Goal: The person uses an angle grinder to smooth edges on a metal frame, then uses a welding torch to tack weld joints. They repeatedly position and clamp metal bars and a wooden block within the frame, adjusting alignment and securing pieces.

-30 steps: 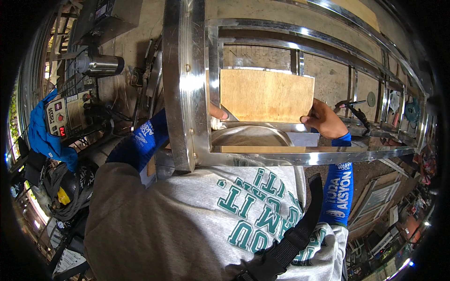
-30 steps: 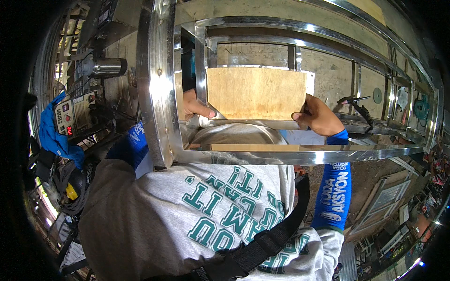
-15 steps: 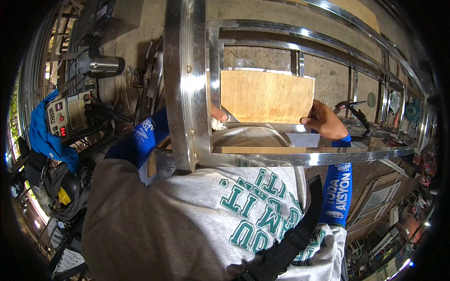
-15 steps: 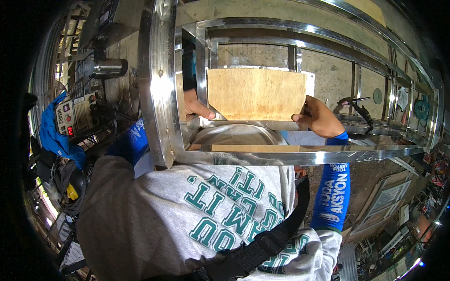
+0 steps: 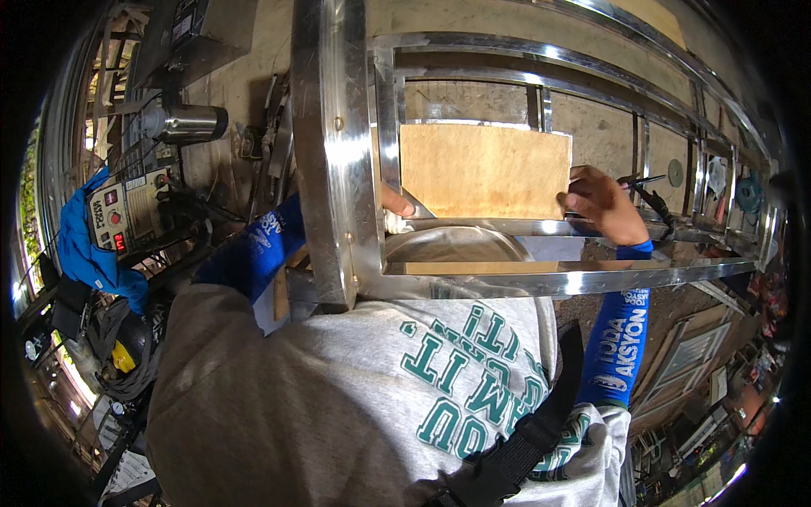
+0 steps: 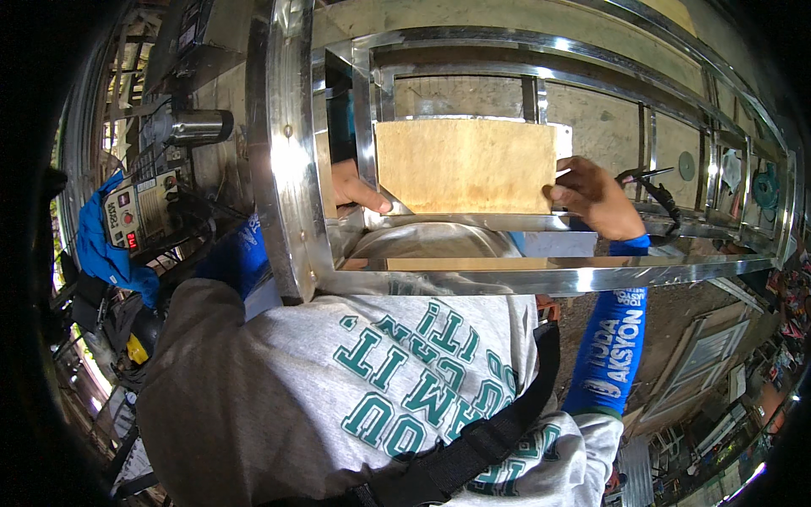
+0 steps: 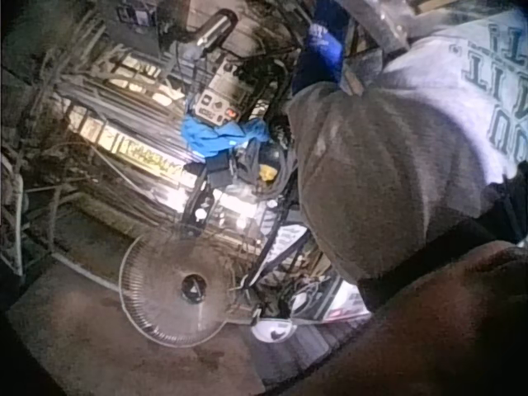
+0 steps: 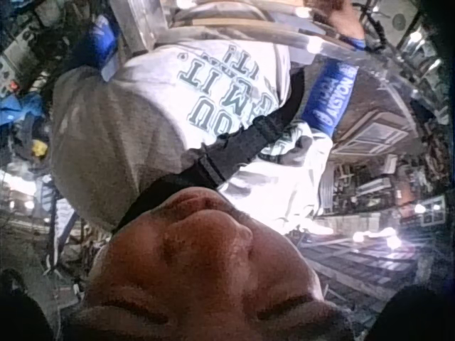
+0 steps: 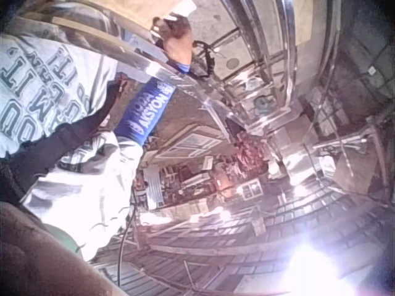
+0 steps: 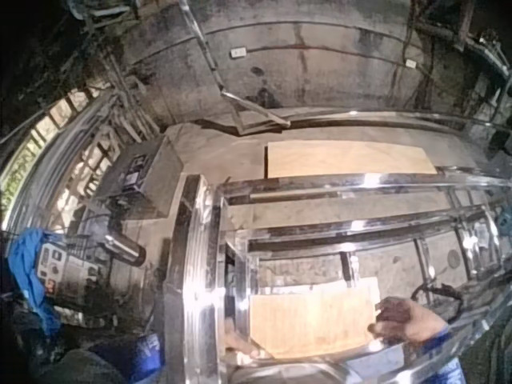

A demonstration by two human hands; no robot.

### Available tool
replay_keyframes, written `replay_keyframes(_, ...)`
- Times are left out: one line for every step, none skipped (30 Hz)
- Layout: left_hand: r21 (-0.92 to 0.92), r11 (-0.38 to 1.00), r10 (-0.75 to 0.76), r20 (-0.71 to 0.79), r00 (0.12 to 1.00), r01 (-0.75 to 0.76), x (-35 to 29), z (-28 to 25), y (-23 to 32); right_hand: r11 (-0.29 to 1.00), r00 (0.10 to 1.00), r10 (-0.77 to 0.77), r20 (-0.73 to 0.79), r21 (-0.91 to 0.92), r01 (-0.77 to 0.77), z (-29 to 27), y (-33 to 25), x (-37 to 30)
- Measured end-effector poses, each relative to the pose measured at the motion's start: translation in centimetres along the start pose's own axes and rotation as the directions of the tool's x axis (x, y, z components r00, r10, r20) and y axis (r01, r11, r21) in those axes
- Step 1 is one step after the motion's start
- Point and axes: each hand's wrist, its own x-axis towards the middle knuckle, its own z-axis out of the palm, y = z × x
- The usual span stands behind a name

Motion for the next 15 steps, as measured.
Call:
replay_keyframes(-0.009, 1.000, 0.020, -0.013, 1.000, -0.020, 0.2, -0.2, -1.0, 0.998, 0.996, -0.049, -0.070, -0.040, 0.046, -0.9, 0.1, 0.0)
replay_keyframes(-0.018, 0.999, 0.039, -0.026, 0.999, -0.039, 0.3, -0.4, -1.9, 0.993, 0.985, -0.100, -0.138, -0.081, 0.090, -2.0, 0.2, 0.0)
replay_keyframes(-0.014, 0.998, 0.055, -0.028, 0.998, -0.055, 0.6, -0.6, -2.4, 0.989, 0.966, -0.149, -0.213, -0.052, 0.141, -3.0, 0.1, -0.3)
replay_keyframes(0.013, 0.992, 0.127, -0.026, 0.992, -0.127, 0.1, -0.1, -1.8, 0.981, 0.937, -0.192, -0.292, -0.027, 0.193, -4.2, 0.0, -0.8)
replay_keyframes(0.039, 0.979, 0.199, -0.023, 0.980, -0.199, -0.6, 0.6, -1.1, 0.970, 0.895, -0.239, -0.376, -0.052, 0.237, -5.1, -0.3, -1.4)
replay_keyframes(0.072, 0.961, 0.269, -0.005, 0.963, -0.268, -1.0, 1.0, -0.4, 0.950, 0.837, -0.306, -0.454, -0.092, 0.297, -7.0, 1.0, -1.9)
replay_keyframes(0.078, 0.971, 0.227, -0.003, 0.974, -0.226, -0.9, 0.9, -0.5, 0.928, 0.774, -0.370, -0.514, -0.245, 0.281, -9.0, 2.3, -2.1)
replay_keyframes(0.082, 0.980, 0.184, -0.003, 0.983, -0.183, -0.7, 0.6, -0.6, 0.887, 0.705, -0.440, -0.556, -0.390, 0.246, -10.9, 3.4, -2.3)
replay_keyframes(0.084, 0.987, 0.140, -0.002, 0.990, -0.139, -0.4, 0.1, -0.8, 0.846, 0.646, -0.480, -0.594, -0.508, 0.161, -12.3, 4.1, -2.6)
replay_keyframes(0.112, 0.994, -0.020, 0.032, 0.999, 0.017, 1.4, -1.9, -2.6, 0.788, 0.584, -0.529, -0.616, -0.612, 0.068, -13.5, 4.7, -2.8)
replay_keyframes(0.175, 0.968, -0.194, 0.085, 0.977, 0.177, 5.0, -5.4, -4.5, 0.744, 0.535, -0.537, -0.652, -0.665, -0.065, -14.6, 5.7, -4.2)
replay_keyframes(0.172, 0.973, -0.169, 0.069, 0.983, 0.155, 4.7, -5.0, -5.3, 0.674, 0.541, -0.571, -0.618, -0.729, -0.123, -16.2, 6.1, -3.9)
replay_keyframes(0.199, 0.969, -0.161, 0.071, 0.984, 0.145, 4.9, -4.9, -4.8, 0.608, 0.535, -0.584, -0.611, -0.765, -0.211, -17.5, 7.1, -4.7)
replay_keyframes(0.204, 0.978, 0.029, 0.040, 0.999, -0.037, 1.4, -1.5, -1.5, 0.537, 0.531, -0.596, -0.602, -0.791, -0.294, -18.8, 8.3, -5.3)
replay_keyframes(0.225, 0.970, 0.096, 0.001, 0.995, -0.094, 0.0, -0.4, -0.5, 0.449, 0.532, -0.624, -0.572, -0.820, -0.355, -20.3, 8.7, -5.4)
